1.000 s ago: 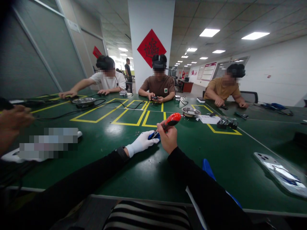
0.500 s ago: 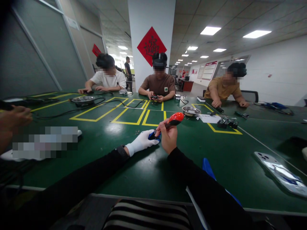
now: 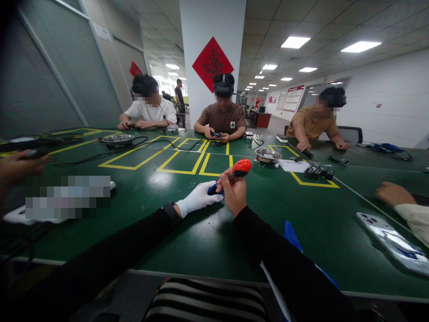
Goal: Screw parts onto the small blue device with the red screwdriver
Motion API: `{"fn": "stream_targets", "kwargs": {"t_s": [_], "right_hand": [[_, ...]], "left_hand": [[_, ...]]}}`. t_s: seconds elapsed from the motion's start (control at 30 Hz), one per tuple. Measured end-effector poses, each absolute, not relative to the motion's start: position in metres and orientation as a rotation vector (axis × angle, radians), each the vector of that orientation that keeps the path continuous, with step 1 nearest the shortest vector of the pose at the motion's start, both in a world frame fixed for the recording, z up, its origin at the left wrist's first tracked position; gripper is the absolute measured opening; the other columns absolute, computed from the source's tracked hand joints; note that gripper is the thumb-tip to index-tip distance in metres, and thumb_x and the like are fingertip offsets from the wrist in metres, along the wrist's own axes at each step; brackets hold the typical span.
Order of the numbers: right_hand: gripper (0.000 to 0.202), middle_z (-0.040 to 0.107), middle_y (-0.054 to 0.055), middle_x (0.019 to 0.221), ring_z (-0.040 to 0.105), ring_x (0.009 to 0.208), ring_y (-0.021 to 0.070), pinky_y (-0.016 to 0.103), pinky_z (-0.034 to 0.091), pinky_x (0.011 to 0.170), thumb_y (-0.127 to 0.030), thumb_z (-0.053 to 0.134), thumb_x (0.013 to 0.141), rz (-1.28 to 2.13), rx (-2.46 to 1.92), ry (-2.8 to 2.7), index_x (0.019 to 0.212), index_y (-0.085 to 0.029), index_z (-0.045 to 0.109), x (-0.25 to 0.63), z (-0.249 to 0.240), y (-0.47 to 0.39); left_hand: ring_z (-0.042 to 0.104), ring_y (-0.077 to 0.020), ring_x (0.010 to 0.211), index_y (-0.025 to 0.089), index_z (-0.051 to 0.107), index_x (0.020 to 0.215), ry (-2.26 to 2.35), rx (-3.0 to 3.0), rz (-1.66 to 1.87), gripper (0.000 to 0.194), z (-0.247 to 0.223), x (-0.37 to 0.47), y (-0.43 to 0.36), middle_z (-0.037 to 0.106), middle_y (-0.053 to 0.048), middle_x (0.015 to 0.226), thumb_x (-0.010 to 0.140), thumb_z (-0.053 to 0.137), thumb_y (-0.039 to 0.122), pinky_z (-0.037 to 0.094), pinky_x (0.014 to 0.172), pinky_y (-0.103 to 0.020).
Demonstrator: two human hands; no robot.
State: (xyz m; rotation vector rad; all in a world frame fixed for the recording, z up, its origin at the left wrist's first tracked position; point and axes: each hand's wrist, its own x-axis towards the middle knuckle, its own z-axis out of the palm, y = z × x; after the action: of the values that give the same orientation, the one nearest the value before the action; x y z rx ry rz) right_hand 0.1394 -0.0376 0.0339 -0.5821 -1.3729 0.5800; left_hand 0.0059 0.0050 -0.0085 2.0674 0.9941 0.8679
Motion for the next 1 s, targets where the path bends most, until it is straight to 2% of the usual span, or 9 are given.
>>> {"fn": "stream_targets", "kwargs": {"t_s": [0.2, 0.33, 0.5, 0.6, 0.67, 0.73, 0.83, 0.9, 1.0], "right_hand": [[0.014, 0.053, -0.007, 0.063, 0.049, 0.044, 0.0072, 0.024, 0.044, 0.050, -0.032, 0.056, 0.085, 0.651, -0.548, -1.292, 0.086, -0.022, 0.046, 0.138, 0.034, -0.033], [0.021, 0.047, -0.007, 0.069, 0.046, 0.049, 0.0071, 0.022, 0.043, 0.051, -0.031, 0.056, 0.085, 0.687, -0.565, -1.212, 0.102, -0.026, 0.045, 0.137, 0.037, -0.031], [0.024, 0.055, 0.003, 0.097, 0.059, 0.082, 0.0133, 0.030, 0.050, 0.076, -0.032, 0.045, 0.090, 0.753, -0.574, -1.295, 0.112, -0.024, 0.047, 0.140, 0.041, -0.031], [0.025, 0.057, 0.007, 0.110, 0.057, 0.103, 0.0180, 0.037, 0.046, 0.091, -0.030, 0.056, 0.085, 0.687, -0.605, -1.352, 0.107, -0.022, 0.048, 0.143, 0.046, -0.030], [0.028, 0.059, 0.005, 0.107, 0.059, 0.097, 0.0172, 0.038, 0.048, 0.090, -0.028, 0.061, 0.081, 0.667, -0.601, -1.339, 0.104, -0.023, 0.046, 0.145, 0.049, -0.030], [0.026, 0.061, 0.001, 0.090, 0.061, 0.076, 0.0138, 0.034, 0.052, 0.077, -0.028, 0.062, 0.081, 0.709, -0.599, -1.330, 0.098, -0.024, 0.043, 0.145, 0.051, -0.030], [0.019, 0.049, -0.007, 0.064, 0.049, 0.048, 0.0089, 0.027, 0.051, 0.058, -0.033, 0.056, 0.085, 0.813, -0.579, -1.334, 0.094, -0.024, 0.042, 0.146, 0.051, -0.031], [0.017, 0.048, -0.006, 0.068, 0.048, 0.049, 0.0085, 0.027, 0.050, 0.057, -0.035, 0.048, 0.089, 0.858, -0.542, -1.332, 0.100, -0.025, 0.043, 0.146, 0.049, -0.032], [0.023, 0.054, 0.000, 0.090, 0.057, 0.066, 0.0110, 0.031, 0.052, 0.069, -0.035, 0.044, 0.091, 0.799, -0.552, -1.386, 0.111, -0.025, 0.045, 0.149, 0.046, -0.032]], "left_hand": [[0.051, -0.0107, 0.052, 0.016, 0.056, 0.085, 0.974, 1.998, 0.813, 0.031, -0.003, 0.005, 0.003, 0.056, 0.003, 0.064, 0.074, 0.057, 0.044, 0.040, 0.051, -0.022], [0.049, -0.0108, 0.050, 0.016, 0.056, 0.083, 0.991, 2.051, 0.798, 0.030, 0.004, 0.005, 0.000, 0.054, 0.003, 0.060, 0.076, 0.055, 0.045, 0.036, 0.048, -0.022], [0.048, -0.0109, 0.050, 0.016, 0.057, 0.079, 0.996, 2.102, 0.808, 0.028, 0.005, 0.005, 0.000, 0.055, 0.003, 0.060, 0.078, 0.054, 0.043, 0.035, 0.049, -0.022], [0.049, -0.0116, 0.051, 0.016, 0.056, 0.079, 0.989, 2.119, 0.831, 0.027, 0.004, 0.005, 0.000, 0.055, 0.003, 0.059, 0.079, 0.053, 0.043, 0.036, 0.049, -0.022], [0.050, -0.0119, 0.051, 0.016, 0.056, 0.081, 0.994, 2.126, 0.829, 0.028, 0.003, 0.004, 0.000, 0.055, 0.003, 0.060, 0.079, 0.053, 0.044, 0.036, 0.050, -0.023], [0.051, -0.0120, 0.052, 0.016, 0.057, 0.083, 0.992, 2.136, 0.824, 0.029, 0.003, 0.004, 0.000, 0.056, 0.002, 0.061, 0.079, 0.053, 0.044, 0.036, 0.050, -0.023], [0.052, -0.0116, 0.053, 0.016, 0.057, 0.084, 0.973, 2.131, 0.828, 0.027, 0.002, 0.003, 0.000, 0.056, 0.003, 0.063, 0.079, 0.054, 0.043, 0.037, 0.051, -0.022], [0.052, -0.0118, 0.052, 0.016, 0.057, 0.086, 0.972, 2.113, 0.821, 0.028, 0.001, 0.003, 0.001, 0.056, 0.003, 0.062, 0.079, 0.053, 0.043, 0.038, 0.051, -0.023], [0.052, -0.0119, 0.052, 0.016, 0.057, 0.085, 0.973, 2.121, 0.808, 0.027, 0.000, 0.004, 0.003, 0.057, 0.003, 0.063, 0.078, 0.055, 0.042, 0.039, 0.052, -0.023]]}}
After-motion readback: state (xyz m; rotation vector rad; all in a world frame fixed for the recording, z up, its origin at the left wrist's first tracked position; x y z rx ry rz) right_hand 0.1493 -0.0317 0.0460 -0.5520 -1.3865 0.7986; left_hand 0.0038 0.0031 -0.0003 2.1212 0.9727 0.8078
